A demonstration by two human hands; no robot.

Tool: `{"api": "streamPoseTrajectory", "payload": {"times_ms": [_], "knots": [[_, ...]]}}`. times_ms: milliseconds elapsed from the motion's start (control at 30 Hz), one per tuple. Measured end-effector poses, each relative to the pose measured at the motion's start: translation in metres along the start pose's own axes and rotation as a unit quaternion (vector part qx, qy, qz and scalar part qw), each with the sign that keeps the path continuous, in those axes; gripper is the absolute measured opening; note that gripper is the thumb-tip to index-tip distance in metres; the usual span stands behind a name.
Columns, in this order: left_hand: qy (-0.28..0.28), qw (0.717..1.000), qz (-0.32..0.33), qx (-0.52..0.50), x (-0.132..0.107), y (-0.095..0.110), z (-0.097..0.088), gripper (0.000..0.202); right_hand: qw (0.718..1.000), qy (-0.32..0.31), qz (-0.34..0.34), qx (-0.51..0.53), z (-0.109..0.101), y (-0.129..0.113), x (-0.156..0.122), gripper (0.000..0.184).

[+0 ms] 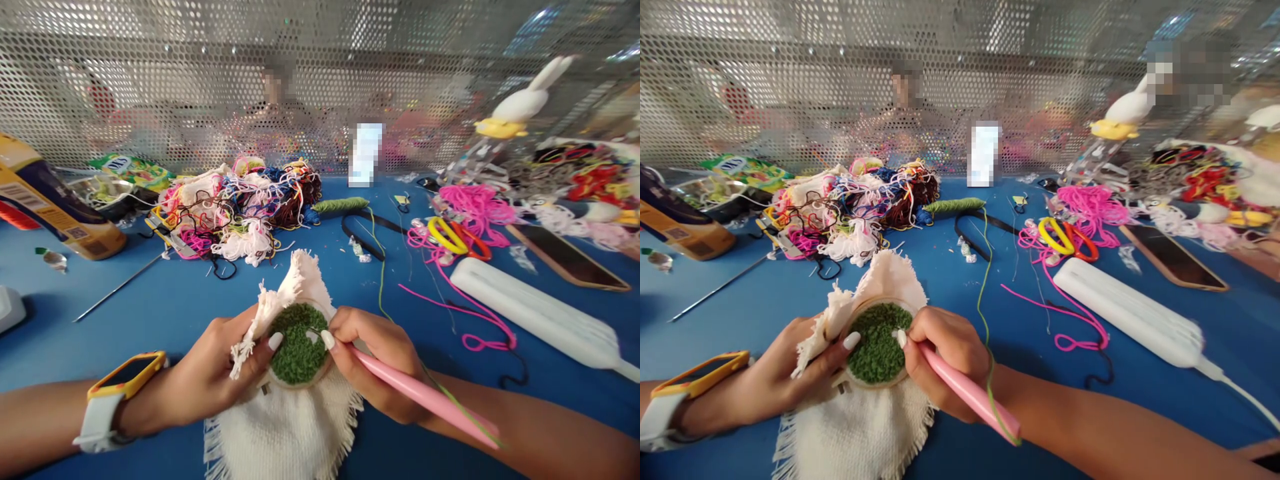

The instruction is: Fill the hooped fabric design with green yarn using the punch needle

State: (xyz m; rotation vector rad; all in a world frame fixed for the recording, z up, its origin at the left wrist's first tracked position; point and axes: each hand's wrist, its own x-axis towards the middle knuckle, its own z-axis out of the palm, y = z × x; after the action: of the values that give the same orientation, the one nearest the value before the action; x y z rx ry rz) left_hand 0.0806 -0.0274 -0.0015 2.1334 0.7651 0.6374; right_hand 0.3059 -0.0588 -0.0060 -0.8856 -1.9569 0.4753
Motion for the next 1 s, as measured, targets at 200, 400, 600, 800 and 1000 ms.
{"api": "streamPoseTrajectory", "payload": {"times_ms": [200,400,600,800,1000], "knots": [[0.004,0.999,0.030,0.043,-0.003,0.001,-0.001,0.007,0.993,-0.052,-0.082,-0.065,0.010,0.012,0.002,0.008],[0.003,0.999,-0.035,-0.005,0.005,0.000,-0.002,0.016,0.999,-0.041,0.015,0.012,0.000,0.010,0.002,0.012],[0.010,0.998,-0.051,-0.025,0.009,0.000,-0.001,0.018,0.997,-0.049,0.042,0.042,-0.005,0.013,-0.003,0.015],[0.001,0.998,-0.049,-0.033,0.005,-0.001,-0.001,0.015,0.998,-0.054,-0.001,-0.013,0.002,0.009,0.003,0.011],[0.001,0.999,-0.033,-0.004,0.003,0.002,0.000,0.016,0.997,-0.072,-0.015,-0.020,0.003,0.007,0.006,0.004]]}}
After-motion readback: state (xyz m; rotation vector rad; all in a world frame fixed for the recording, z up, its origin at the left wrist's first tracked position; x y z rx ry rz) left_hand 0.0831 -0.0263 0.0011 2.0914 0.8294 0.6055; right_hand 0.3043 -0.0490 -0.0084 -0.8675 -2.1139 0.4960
